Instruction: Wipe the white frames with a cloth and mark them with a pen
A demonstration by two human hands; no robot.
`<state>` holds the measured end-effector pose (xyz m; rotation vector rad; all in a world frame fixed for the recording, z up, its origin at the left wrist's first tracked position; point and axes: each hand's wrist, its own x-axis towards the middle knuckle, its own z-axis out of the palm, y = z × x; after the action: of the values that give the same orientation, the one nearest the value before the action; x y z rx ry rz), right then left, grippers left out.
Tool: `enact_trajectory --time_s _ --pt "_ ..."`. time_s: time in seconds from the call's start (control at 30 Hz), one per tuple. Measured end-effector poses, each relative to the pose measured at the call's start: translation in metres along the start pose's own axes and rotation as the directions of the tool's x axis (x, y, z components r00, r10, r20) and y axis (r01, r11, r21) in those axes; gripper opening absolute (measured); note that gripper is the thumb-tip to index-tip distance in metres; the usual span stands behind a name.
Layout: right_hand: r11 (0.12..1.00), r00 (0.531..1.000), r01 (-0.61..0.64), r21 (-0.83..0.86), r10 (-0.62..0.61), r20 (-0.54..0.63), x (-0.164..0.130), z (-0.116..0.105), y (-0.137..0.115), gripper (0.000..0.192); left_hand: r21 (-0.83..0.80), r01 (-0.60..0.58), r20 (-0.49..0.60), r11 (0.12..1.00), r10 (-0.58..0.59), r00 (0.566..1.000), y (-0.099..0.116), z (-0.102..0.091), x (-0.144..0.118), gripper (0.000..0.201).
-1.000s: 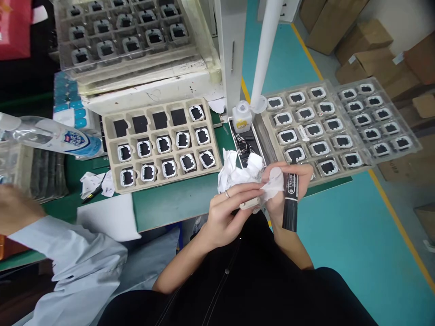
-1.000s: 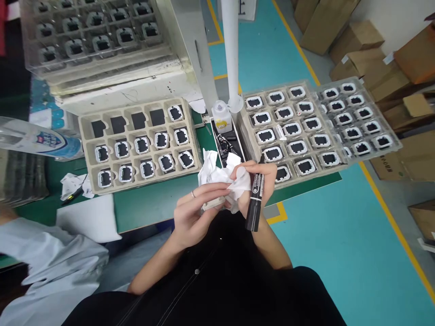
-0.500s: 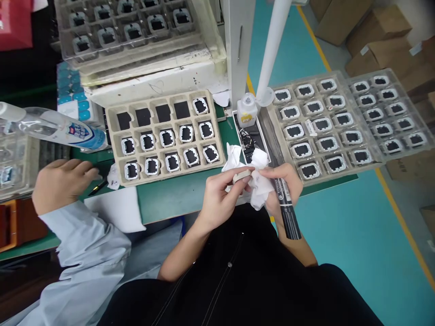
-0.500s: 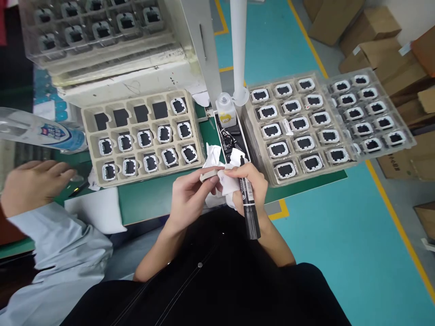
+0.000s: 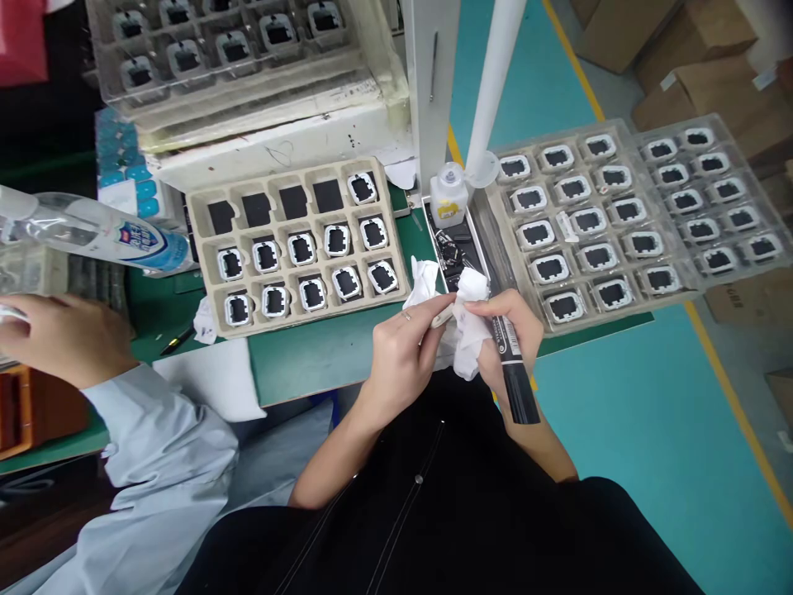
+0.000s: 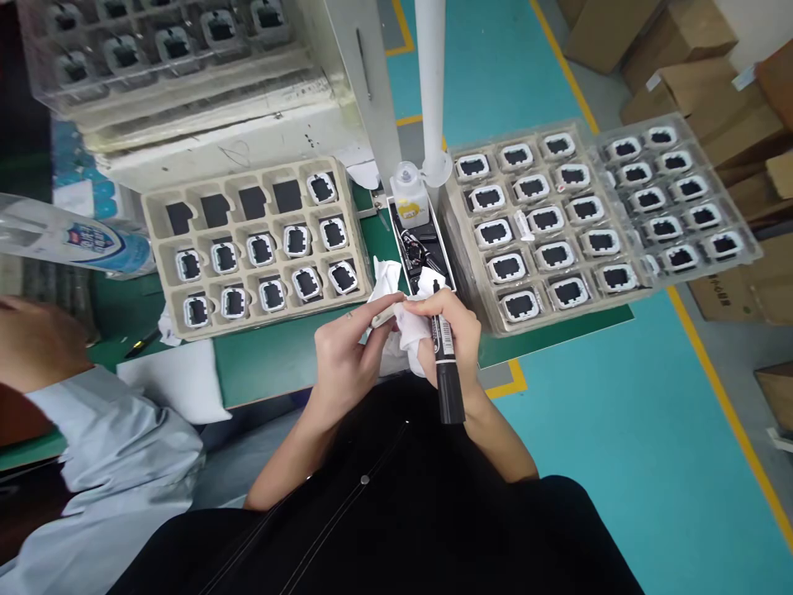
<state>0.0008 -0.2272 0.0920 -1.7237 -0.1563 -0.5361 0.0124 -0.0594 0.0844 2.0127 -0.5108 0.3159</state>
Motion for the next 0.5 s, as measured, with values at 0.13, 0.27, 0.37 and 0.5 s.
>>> enact_trajectory --time_s 0.13,0.27,0.37,0.5 --pt "0.999 1.0 -0.026 0.03 0.027 -0.014 -0.002 0.003 0.004 0.01 0.062 -0.038 -0.006 0.997 0.039 0.999 -0.002 0.002 -0.001 0.033" --pt "0.995 1.0 -0.009 0.104 0.006 0.025 -0.003 0.008 0.011 0.011 0.086 -0.062 0.002 0.994 0.062 0.998 -0.005 0.002 -0.001 0.036" --pt "0.989 0.998 -0.035 0.143 0.026 0.066 -0.002 0.009 0.011 0.01 0.082 -0.059 0.014 0.995 0.058 0.998 -0.006 -0.001 -0.001 0.039" --pt "0.951 0.976 -0.211 0.226 0.19 0.111 0.0 0.003 0.0 0.01 -0.06 0.073 0.029 0.995 -0.071 0.997 -0.002 -0.003 0.001 0.03"
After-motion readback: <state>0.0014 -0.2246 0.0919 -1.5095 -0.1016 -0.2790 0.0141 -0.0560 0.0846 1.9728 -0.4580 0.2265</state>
